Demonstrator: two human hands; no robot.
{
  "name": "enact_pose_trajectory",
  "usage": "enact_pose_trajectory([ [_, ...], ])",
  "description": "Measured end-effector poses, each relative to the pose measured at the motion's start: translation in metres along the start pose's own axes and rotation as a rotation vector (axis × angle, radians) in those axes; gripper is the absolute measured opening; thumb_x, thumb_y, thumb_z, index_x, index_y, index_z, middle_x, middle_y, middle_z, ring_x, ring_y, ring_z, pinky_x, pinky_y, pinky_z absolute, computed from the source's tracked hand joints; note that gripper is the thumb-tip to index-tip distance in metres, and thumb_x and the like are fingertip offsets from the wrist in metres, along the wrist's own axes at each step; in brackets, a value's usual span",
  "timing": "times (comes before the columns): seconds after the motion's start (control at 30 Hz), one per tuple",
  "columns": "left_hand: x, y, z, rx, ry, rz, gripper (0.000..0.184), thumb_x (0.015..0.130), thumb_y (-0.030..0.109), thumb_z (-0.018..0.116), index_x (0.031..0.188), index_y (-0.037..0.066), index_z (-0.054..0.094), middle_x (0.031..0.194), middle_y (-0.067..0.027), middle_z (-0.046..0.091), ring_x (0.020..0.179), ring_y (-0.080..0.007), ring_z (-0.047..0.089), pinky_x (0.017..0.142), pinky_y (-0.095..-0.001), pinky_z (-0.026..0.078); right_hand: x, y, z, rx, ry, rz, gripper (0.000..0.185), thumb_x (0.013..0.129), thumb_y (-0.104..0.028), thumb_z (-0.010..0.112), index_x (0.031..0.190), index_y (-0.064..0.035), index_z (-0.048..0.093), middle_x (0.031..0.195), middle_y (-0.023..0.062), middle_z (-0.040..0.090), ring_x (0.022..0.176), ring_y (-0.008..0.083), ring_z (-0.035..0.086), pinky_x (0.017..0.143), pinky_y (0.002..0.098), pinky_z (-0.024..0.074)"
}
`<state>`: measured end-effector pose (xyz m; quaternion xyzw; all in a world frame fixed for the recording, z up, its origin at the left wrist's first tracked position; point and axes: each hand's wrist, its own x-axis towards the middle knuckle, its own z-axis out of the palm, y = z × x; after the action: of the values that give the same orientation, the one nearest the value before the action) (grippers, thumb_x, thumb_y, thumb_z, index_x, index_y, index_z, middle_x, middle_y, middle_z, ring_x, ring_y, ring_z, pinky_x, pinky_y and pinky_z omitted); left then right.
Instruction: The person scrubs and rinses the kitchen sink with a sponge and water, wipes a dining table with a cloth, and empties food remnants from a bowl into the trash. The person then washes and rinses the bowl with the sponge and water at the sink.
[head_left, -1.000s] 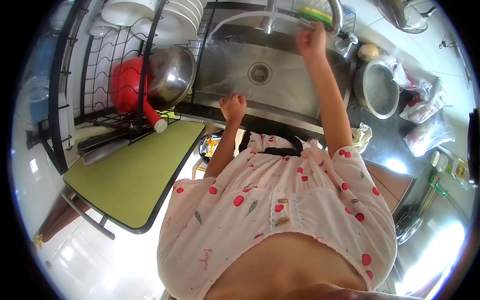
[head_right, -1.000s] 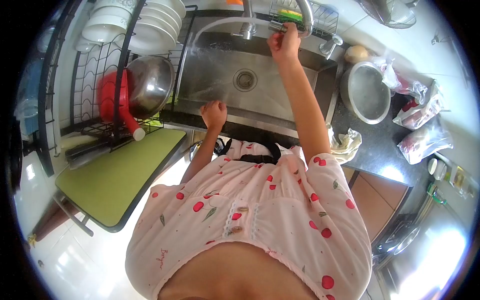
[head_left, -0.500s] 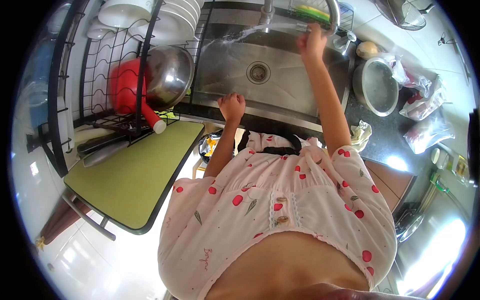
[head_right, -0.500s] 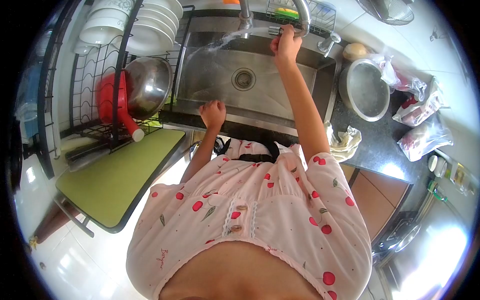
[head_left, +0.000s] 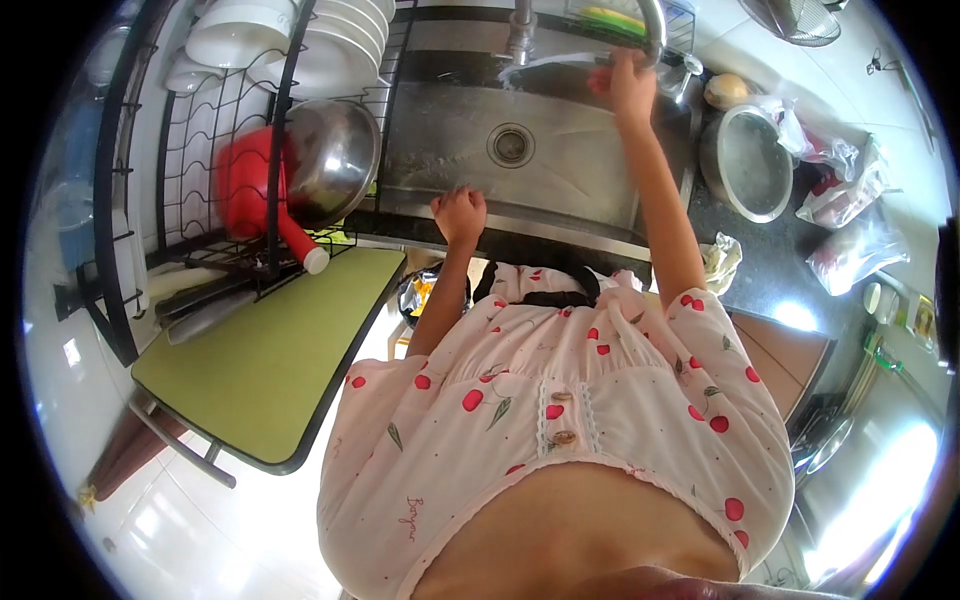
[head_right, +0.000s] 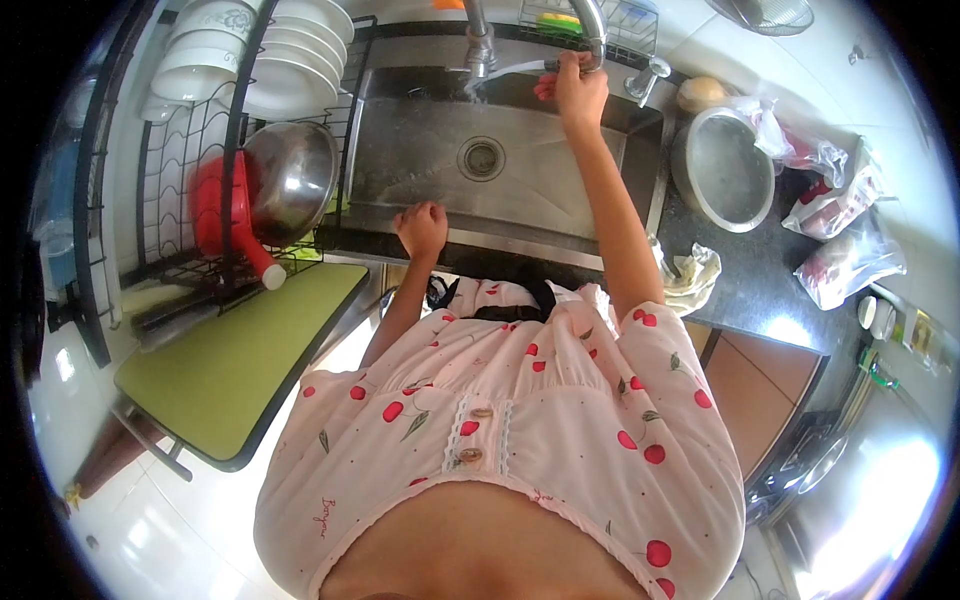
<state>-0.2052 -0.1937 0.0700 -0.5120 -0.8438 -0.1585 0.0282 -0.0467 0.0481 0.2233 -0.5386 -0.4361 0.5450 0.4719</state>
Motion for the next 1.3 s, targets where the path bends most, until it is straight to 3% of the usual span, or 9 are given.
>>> enact_pose_trajectory([
  [0.23, -0.001, 0.000, 0.002, -0.017, 0.017, -0.011, 0.018, 0.071, 0.020, 0.050, 0.060, 0.008, 0.059, 0.065, -0.0078, 0.060, 0.065, -0.0242, 0.057, 0.069, -0.0354, 0.038, -0.001, -0.016, -0.030, -0.554, -0.054, -0.197, 0.027, 0.081, -0.025, 0.050, 0.087, 0.0003, 0.056, 0.056, 0.0114, 0.058, 0.049, 0.0193, 0.061, 0.051, 0.0302, 0.0485],
  [0.33, -0.001, -0.001, 0.003, 0.076, -0.085, -0.034, 0.018, 0.071, 0.020, 0.050, 0.061, 0.008, 0.060, 0.066, -0.0075, 0.060, 0.067, -0.0238, 0.057, 0.070, -0.0359, 0.038, 0.004, -0.029, -0.048, -0.869, -0.146, -0.199, 0.028, 0.081, -0.028, 0.051, 0.089, -0.0024, 0.056, 0.064, 0.0148, 0.061, 0.059, 0.0270, 0.062, 0.059, 0.0352, 0.0490],
  [0.37, -0.002, -0.001, 0.004, 0.061, -0.075, -0.029, 0.019, 0.071, 0.021, 0.050, 0.062, 0.008, 0.060, 0.066, -0.0076, 0.060, 0.067, -0.0238, 0.057, 0.071, -0.0360, 0.038, 0.013, -0.016, -0.055, -0.962, -0.111, -0.347, 0.028, 0.080, -0.030, 0.052, 0.091, -0.0040, 0.056, 0.073, 0.0171, 0.061, 0.071, 0.0343, 0.059, 0.067, 0.0410, 0.0474],
  [0.47, -0.001, 0.001, 0.001, 0.035, -0.067, -0.031, 0.020, 0.072, 0.021, 0.049, 0.062, 0.008, 0.060, 0.066, -0.0081, 0.060, 0.066, -0.0239, 0.057, 0.071, -0.0361, 0.037, 0.007, -0.040, -0.058, -1.241, -0.140, -0.394, 0.027, 0.079, -0.029, 0.053, 0.092, -0.0054, 0.056, 0.079, 0.0174, 0.061, 0.078, 0.0372, 0.057, 0.071, 0.0440, 0.0458],
  [0.6, 0.000, -0.002, 0.003, 0.054, -0.113, -0.038, 0.020, 0.072, 0.021, 0.048, 0.061, 0.007, 0.059, 0.066, -0.0090, 0.060, 0.065, -0.0245, 0.056, 0.071, -0.0360, 0.037, 0.016, -0.040, -0.061, -1.343, -0.181, -0.370, 0.028, 0.078, -0.029, 0.053, 0.093, -0.0062, 0.056, 0.078, 0.0177, 0.061, 0.077, 0.0376, 0.057, 0.070, 0.0440, 0.0459],
  [0.9, 0.001, -0.002, 0.003, 0.037, -0.070, -0.021, 0.020, 0.071, 0.020, 0.049, 0.059, 0.007, 0.058, 0.064, -0.0092, 0.059, 0.062, -0.0256, 0.056, 0.069, -0.0357, 0.037, 0.021, -0.006, -0.038, -0.627, -0.257, -0.070, 0.027, 0.077, -0.022, 0.050, 0.088, 0.0022, 0.050, 0.067, 0.0160, 0.058, 0.059, 0.0221, 0.061, 0.054, 0.0339, 0.0496],
  [1.03, 0.001, 0.000, -0.001, 0.046, -0.029, 0.001, 0.019, 0.070, 0.019, 0.050, 0.058, 0.007, 0.058, 0.061, -0.0082, 0.058, 0.061, -0.0252, 0.056, 0.067, -0.0354, 0.038, -0.001, -0.013, -0.008, 0.162, -0.222, 0.171, 0.024, 0.078, -0.015, 0.049, 0.092, 0.0045, 0.045, 0.078, 0.0185, 0.055, 0.060, 0.0261, 0.059, 0.052, 0.0265, 0.0509],
  [1.13, 0.002, -0.001, 0.000, 0.051, -0.027, 0.002, 0.018, 0.070, 0.019, 0.050, 0.058, 0.008, 0.058, 0.061, -0.0081, 0.058, 0.060, -0.0247, 0.056, 0.066, -0.0355, 0.038, -0.003, -0.022, 0.003, 0.306, -0.144, 0.342, 0.027, 0.078, -0.013, 0.048, 0.094, 0.0077, 0.042, 0.075, 0.0196, 0.054, 0.061, 0.0253, 0.057, 0.050, 0.0260, 0.0499],
  [1.3, 0.002, -0.001, 0.002, 0.047, -0.012, -0.002, 0.019, 0.070, 0.019, 0.050, 0.057, 0.008, 0.057, 0.062, -0.0077, 0.058, 0.061, -0.0244, 0.056, 0.066, -0.0356, 0.037, 0.002, -0.017, 0.014, 0.594, -0.123, 0.402, 0.031, 0.078, -0.012, 0.047, 0.098, 0.0098, 0.037, 0.075, 0.0215, 0.053, 0.062, 0.0252, 0.056, 0.048, 0.0254, 0.0483],
])
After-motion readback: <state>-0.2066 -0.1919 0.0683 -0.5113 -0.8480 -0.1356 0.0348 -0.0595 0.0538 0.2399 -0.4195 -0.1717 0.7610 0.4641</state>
